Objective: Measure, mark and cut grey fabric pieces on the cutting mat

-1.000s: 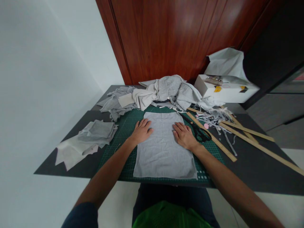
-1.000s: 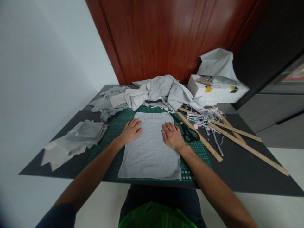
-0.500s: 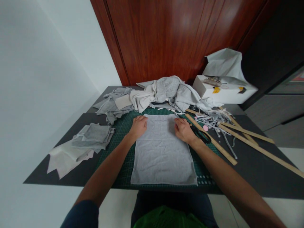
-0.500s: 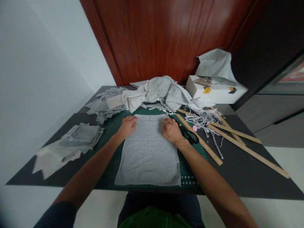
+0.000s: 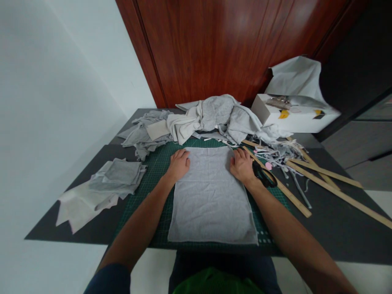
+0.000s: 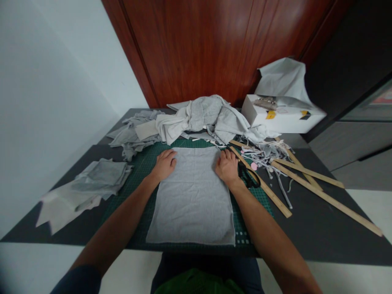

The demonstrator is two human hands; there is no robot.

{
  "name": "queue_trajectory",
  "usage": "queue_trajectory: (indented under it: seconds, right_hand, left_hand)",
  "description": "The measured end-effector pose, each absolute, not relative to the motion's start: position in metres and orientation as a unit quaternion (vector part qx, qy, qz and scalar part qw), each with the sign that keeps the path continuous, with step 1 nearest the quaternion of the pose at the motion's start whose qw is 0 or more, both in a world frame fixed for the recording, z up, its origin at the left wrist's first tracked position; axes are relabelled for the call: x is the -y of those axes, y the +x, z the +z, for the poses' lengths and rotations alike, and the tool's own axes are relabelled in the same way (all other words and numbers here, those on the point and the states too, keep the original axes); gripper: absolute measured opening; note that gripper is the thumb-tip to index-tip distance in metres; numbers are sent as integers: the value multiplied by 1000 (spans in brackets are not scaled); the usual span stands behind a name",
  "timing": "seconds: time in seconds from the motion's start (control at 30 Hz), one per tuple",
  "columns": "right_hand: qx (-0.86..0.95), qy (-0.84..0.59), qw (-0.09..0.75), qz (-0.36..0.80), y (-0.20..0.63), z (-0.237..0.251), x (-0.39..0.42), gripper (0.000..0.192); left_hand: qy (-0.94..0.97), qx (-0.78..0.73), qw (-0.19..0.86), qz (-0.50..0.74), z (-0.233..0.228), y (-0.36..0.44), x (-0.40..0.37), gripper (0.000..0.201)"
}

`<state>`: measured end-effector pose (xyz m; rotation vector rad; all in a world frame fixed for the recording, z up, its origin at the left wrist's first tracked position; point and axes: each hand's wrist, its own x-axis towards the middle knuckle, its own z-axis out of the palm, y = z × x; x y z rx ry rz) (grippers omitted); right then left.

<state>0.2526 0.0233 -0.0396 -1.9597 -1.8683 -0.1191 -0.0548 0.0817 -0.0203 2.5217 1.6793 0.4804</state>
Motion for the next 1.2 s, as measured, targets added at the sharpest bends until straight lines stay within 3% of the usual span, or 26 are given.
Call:
queue_trajectory:
  seconds: [0.17,0.4,0.67,0.97,1.13,1.2]
  right_hand:
    - [730,-644,227,-24,243,-34,-23,53]
    - [712,-679,179,-18,238,-39,-23,54]
    - [711,-675,197,-22,240,-38,-23,54]
    - [691,-689,215,-30,253,-24,-27,40]
    - [617,-764,183,-41,299,-9,-26,36]
    - [589,-797,132,-10,315,-4,-24,32]
  left_hand:
    - [816,-555,40,155,-20,-53,-80,45]
    - [807,-572,60,136,-15,-52,-81,45]
    - [807,-565,47,167,-12,-57,-83,44]
    - [804,-570,43,165,-19,-58,-90,39]
    - [795,-577,35,181,-17,-57,-89,38]
    - [795,-576,34,189,-18,-56,-88,37]
